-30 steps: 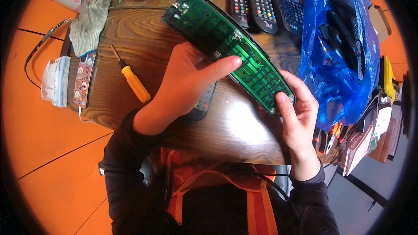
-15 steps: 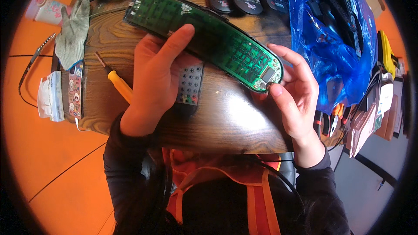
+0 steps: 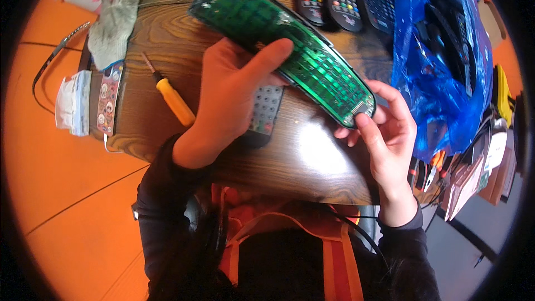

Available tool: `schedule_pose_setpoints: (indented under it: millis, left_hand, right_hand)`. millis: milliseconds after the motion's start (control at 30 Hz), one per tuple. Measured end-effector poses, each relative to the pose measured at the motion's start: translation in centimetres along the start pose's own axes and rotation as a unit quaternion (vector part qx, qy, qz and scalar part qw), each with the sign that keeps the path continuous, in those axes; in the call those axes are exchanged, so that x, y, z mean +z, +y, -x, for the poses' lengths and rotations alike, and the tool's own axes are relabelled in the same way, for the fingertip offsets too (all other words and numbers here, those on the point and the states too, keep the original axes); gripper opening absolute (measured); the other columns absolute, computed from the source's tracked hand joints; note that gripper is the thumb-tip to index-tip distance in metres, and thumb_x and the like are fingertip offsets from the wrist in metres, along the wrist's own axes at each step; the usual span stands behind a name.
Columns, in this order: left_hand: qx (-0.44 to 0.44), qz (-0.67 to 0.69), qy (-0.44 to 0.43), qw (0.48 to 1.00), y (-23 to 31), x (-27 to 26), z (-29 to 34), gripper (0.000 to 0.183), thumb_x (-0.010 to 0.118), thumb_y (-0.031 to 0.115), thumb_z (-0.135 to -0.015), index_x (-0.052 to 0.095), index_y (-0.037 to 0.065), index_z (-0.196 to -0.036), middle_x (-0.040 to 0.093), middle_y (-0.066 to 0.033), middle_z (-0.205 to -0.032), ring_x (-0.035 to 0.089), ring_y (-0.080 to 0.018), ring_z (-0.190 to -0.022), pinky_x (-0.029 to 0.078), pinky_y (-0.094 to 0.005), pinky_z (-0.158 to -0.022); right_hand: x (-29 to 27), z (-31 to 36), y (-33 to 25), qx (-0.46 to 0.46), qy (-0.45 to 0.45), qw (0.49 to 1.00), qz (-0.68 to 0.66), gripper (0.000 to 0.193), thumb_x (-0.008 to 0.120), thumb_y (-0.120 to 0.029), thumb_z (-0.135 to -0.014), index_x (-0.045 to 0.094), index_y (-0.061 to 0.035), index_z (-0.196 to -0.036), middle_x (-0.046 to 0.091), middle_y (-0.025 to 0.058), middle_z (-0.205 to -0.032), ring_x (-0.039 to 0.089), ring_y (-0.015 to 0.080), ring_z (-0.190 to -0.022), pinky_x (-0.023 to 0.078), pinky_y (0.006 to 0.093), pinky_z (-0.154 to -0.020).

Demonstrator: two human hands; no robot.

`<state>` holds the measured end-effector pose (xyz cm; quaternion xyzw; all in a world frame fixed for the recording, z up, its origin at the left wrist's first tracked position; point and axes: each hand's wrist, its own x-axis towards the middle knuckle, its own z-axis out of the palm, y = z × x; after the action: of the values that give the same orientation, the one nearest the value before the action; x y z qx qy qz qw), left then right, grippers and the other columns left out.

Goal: The person disassembles two remote controls using a screwdriver, removes the battery covers, and inspects the internal circuit boards. They then reassemble the remotes and close the battery compartments.

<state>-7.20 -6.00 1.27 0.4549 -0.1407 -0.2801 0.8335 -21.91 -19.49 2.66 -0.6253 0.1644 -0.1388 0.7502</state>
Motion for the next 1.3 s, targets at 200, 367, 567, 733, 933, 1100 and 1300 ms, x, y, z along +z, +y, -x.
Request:
schedule_pose_setpoints:
  millis: [200, 367, 567, 733, 933, 1100, 1300]
  left_hand:
    - [-0.024, -0.019, -0.032, 0.999, 0.2, 0.0, 0.0, 0.02, 0.059, 0.008, -0.081, 0.056, -0.005, -0.097, 0.062, -0.0096, -0.087, 0.061, -0.0137, -0.076, 0.051, -0.0247, -0.066]
    - [-0.037, -0.035, -0.066, 0.997, 0.2, -0.1, -0.1, 0.02, 0.055, 0.008, -0.084, 0.055, -0.004, -0.099, 0.061, -0.0104, -0.089, 0.061, -0.0159, -0.08, 0.052, -0.0262, -0.067]
    - [-0.023, 0.05, -0.094, 0.994, 0.0, -0.5, -0.2, 0.021, 0.053, 0.01, -0.085, 0.054, -0.004, -0.101, 0.061, -0.0107, -0.092, 0.061, -0.0183, -0.081, 0.053, -0.0277, -0.069]
    - [0.028, 0.028, -0.034, 0.999, 0.7, -0.8, -0.2, 0.023, 0.052, 0.009, -0.084, 0.054, -0.003, -0.103, 0.06, -0.011, -0.088, 0.06, -0.0207, -0.074, 0.049, -0.0273, -0.061]
    - [0.639, -0.485, -0.022, 0.596, 1.1, -1.2, -0.6, 0.028, 0.078, 0.016, -0.058, 0.051, 0.01, -0.064, 0.042, 0.0014, -0.054, 0.041, -0.0124, -0.046, 0.03, -0.022, -0.041]
    - [0.718, -0.473, -0.048, 0.508, 0.5, -0.8, 0.1, 0.032, 0.077, 0.017, -0.055, 0.047, 0.01, -0.064, 0.039, 0.0033, -0.057, 0.038, -0.0102, -0.046, 0.025, -0.0199, -0.042]
    - [0.694, -0.502, -0.08, 0.509, 1.0, -1.2, 0.4, 0.034, 0.077, 0.016, -0.054, 0.045, 0.01, -0.064, 0.038, 0.0029, -0.057, 0.039, -0.0099, -0.047, 0.025, -0.0199, -0.042]
  right_hand:
    - [0.0, -0.2, 0.3, 0.005, -0.009, 0.999, -0.037, 0.035, 0.047, -0.004, -0.088, 0.039, 0.0046, -0.12, 0.061, 0.0151, -0.092, 0.063, 0.0182, -0.069, 0.048, 0.0202, -0.051]
    - [-0.2, -0.3, 0.7, -0.001, -0.022, 0.999, -0.044, 0.033, 0.046, -0.005, -0.089, 0.041, 0.0049, -0.119, 0.059, 0.0177, -0.098, 0.064, 0.0226, -0.07, 0.051, 0.024, -0.051]
    - [-0.4, -0.1, 0.9, -0.005, -0.014, 0.999, -0.049, 0.035, 0.047, -0.006, -0.089, 0.04, 0.0032, -0.122, 0.058, 0.0191, -0.101, 0.064, 0.0248, -0.071, 0.054, 0.0278, -0.056]
    - [-0.6, -0.1, 0.7, -0.036, 0.007, 0.996, -0.087, 0.037, 0.046, -0.007, -0.089, 0.039, 0.0022, -0.124, 0.058, 0.0193, -0.102, 0.064, 0.0254, -0.071, 0.055, 0.0306, -0.059]
    - [-1.2, -0.6, 0.5, -0.067, 0.08, 0.99, -0.1, 0.037, 0.045, -0.013, -0.09, 0.04, 0.0011, -0.124, 0.06, 0.0189, -0.099, 0.064, 0.023, -0.07, 0.053, 0.0252, -0.056]
    - [-1.1, -0.7, 0.4, -0.046, 0.084, 0.988, -0.123, 0.037, 0.046, -0.013, -0.09, 0.04, 0.0005, -0.124, 0.06, 0.0184, -0.098, 0.064, 0.0222, -0.072, 0.053, 0.0238, -0.056]
    - [-1.1, -0.8, 0.5, -0.049, 0.085, 0.988, -0.116, 0.037, 0.045, -0.014, -0.09, 0.04, 0.0007, -0.124, 0.06, 0.0176, -0.098, 0.064, 0.0222, -0.072, 0.052, 0.0236, -0.056]
